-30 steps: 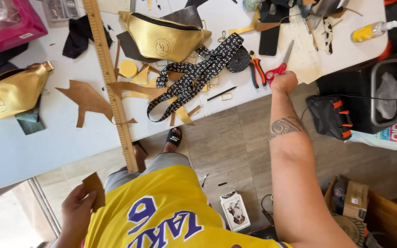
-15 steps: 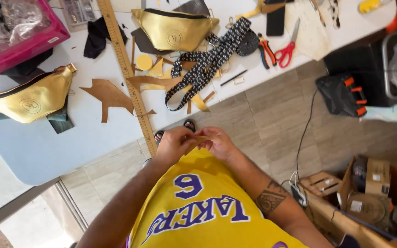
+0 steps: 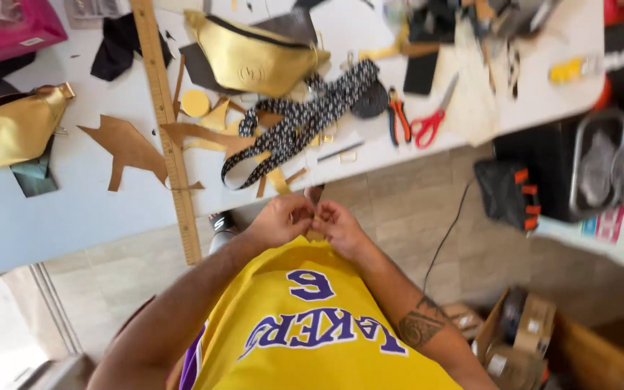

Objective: Cutting leather components and assembling a bag strap with metal hardware and decorative loops.

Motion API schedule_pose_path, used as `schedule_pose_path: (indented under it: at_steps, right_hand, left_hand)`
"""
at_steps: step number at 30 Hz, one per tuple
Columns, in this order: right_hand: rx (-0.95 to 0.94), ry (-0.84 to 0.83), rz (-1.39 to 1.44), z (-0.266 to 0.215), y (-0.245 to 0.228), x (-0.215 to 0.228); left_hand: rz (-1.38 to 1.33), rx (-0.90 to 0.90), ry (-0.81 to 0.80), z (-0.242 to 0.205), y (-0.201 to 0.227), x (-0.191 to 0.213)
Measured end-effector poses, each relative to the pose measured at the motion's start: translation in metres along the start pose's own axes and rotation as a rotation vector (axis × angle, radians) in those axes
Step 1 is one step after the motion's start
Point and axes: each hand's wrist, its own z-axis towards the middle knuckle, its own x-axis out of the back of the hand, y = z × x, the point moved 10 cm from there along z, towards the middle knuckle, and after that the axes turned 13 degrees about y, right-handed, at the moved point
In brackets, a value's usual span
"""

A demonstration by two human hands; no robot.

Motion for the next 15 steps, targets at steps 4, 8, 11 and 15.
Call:
schedule_pose_path:
  at_steps: [4, 8, 11, 15]
  right_hand:
    - [-0.008, -0.037, -0.182, -0.001, -0.080, 0.038]
    - [0.008, -0.084, -0.560, 0.009, -0.102, 0.092]
    - [-0.042, -0.078, -0.698, 0.008, -0.114, 0.105]
    - [-0.075, -0.070, -0.789, 0.002, -0.135, 0.088]
  left_hand:
    - [-0.095, 0.042, 0.048, 0.053, 0.002, 0.007]
    - [0.523, 0.398, 0.341, 0.088, -0.053, 0.066]
    - [0.731, 0.581, 0.384, 0.088, -0.065, 0.089]
    - [0.882, 0.508, 0.411, 0.093, -0.048, 0.119]
